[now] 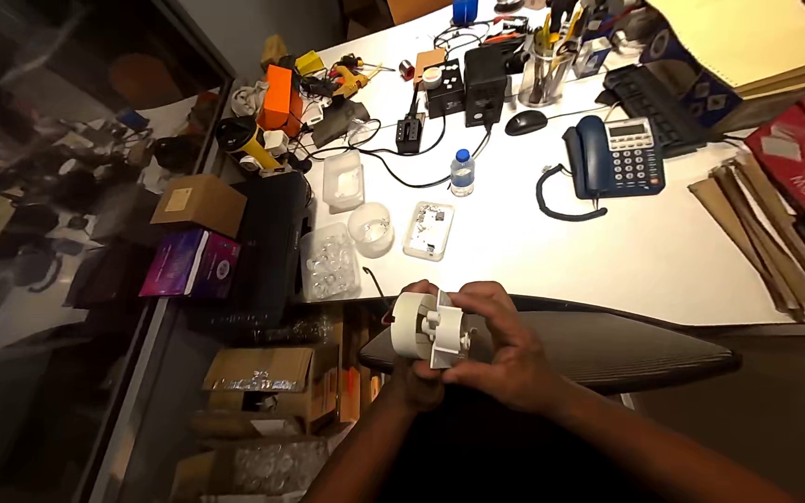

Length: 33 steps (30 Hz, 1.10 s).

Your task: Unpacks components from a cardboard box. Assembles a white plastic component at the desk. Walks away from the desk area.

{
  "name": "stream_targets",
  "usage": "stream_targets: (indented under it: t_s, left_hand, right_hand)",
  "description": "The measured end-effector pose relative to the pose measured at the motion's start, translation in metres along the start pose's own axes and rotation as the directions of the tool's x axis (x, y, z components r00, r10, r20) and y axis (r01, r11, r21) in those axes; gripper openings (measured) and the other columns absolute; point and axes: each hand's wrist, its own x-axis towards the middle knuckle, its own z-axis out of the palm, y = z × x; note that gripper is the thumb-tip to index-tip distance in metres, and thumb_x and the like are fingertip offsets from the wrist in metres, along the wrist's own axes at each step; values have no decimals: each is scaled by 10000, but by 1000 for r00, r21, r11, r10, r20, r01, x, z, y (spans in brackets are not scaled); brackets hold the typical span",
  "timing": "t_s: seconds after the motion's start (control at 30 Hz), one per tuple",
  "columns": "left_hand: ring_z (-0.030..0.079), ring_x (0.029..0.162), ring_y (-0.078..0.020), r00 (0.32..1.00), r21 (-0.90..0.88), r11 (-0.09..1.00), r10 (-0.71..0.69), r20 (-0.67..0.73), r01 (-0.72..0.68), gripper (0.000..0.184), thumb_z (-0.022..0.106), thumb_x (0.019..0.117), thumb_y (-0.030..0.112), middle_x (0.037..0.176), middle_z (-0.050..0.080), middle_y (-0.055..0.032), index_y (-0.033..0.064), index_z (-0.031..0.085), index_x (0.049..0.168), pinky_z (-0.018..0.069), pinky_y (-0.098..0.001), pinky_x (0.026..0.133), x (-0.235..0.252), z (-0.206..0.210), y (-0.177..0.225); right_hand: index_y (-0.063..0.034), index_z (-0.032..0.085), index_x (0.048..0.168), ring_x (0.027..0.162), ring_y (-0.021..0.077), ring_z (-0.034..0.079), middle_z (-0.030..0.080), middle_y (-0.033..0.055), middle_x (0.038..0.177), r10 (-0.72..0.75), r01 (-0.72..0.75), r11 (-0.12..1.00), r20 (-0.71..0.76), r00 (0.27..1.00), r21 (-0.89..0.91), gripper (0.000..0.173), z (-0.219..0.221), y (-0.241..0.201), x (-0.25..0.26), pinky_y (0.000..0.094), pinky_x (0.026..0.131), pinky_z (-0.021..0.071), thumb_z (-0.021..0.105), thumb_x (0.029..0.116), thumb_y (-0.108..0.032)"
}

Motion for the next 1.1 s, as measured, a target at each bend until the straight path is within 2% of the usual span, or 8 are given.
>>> stream_targets:
  t_s: [0.13,0.33,0.53,0.73,0.83,0.93,1.03,1.1]
  left_hand:
    - [581,1159,-9,1000,23,1000,-10,16,9,824,596,853,750,1270,606,103,187,455,1438,491,-228,1007,6,6,-3]
    - [575,1195,22,995,173,980,-101,21,96,870,504,888,767,1297,604,105,137,391,1479,488,-217,1036,-1,12,-4]
    - [617,1172,-8,992,186,974,-119,-45,125,804,659,878,652,1297,635,85,122,425,1436,523,-236,1011,-7,14,-2]
    - [683,1056,-23,976,221,975,37,-215,12,678,708,882,571,1159,714,97,160,515,1385,579,-252,936,-10,19,-2]
    - [677,1049,-5,978,44,998,-35,-205,45,597,703,888,557,1146,720,107,229,554,1364,561,-231,938,-16,25,0]
    - [660,1095,25,990,-122,989,-92,-109,78,554,727,872,522,1178,722,132,265,589,1343,541,-209,969,-18,27,5]
    - [661,1056,51,991,-79,989,-125,-54,121,552,840,785,449,1120,730,164,258,629,1259,547,-186,944,-16,29,11]
    - [669,1057,17,987,49,987,-148,-62,151,731,933,688,345,1132,714,140,183,550,1289,565,-221,958,-15,27,12]
  right_hand:
    - [-107,622,1371,1182,104,581,587,31,1271,26,-27,999,36,999,44,687,-14,3,-1,277,1011,539,908,774,-292]
    - [-117,622,1378,1208,121,580,590,33,1294,66,-73,994,81,995,85,672,-32,8,2,308,1041,534,901,776,-227]
    - [-55,646,1342,1178,82,576,606,64,1241,76,-65,993,117,990,-96,627,-34,-1,4,240,1012,524,875,813,-304]
    - [10,621,1326,1112,128,650,648,89,1239,3,-18,996,163,987,91,633,-35,-20,8,303,956,580,735,927,-468]
    - [18,666,1224,978,118,692,689,77,1112,13,-16,998,54,998,56,518,-25,-30,9,285,853,622,852,851,-290]
    - [-53,659,1186,899,43,657,702,1,1013,23,-24,998,8,1000,60,506,-19,-27,9,202,779,567,895,796,-272]
    - [-86,637,1176,890,50,668,701,-4,1010,57,-55,982,-8,998,179,474,-16,-24,7,219,802,582,894,792,-191]
    - [-89,632,1192,903,64,677,702,4,1036,61,-62,971,12,998,231,456,-20,-23,7,238,823,590,873,819,-195]
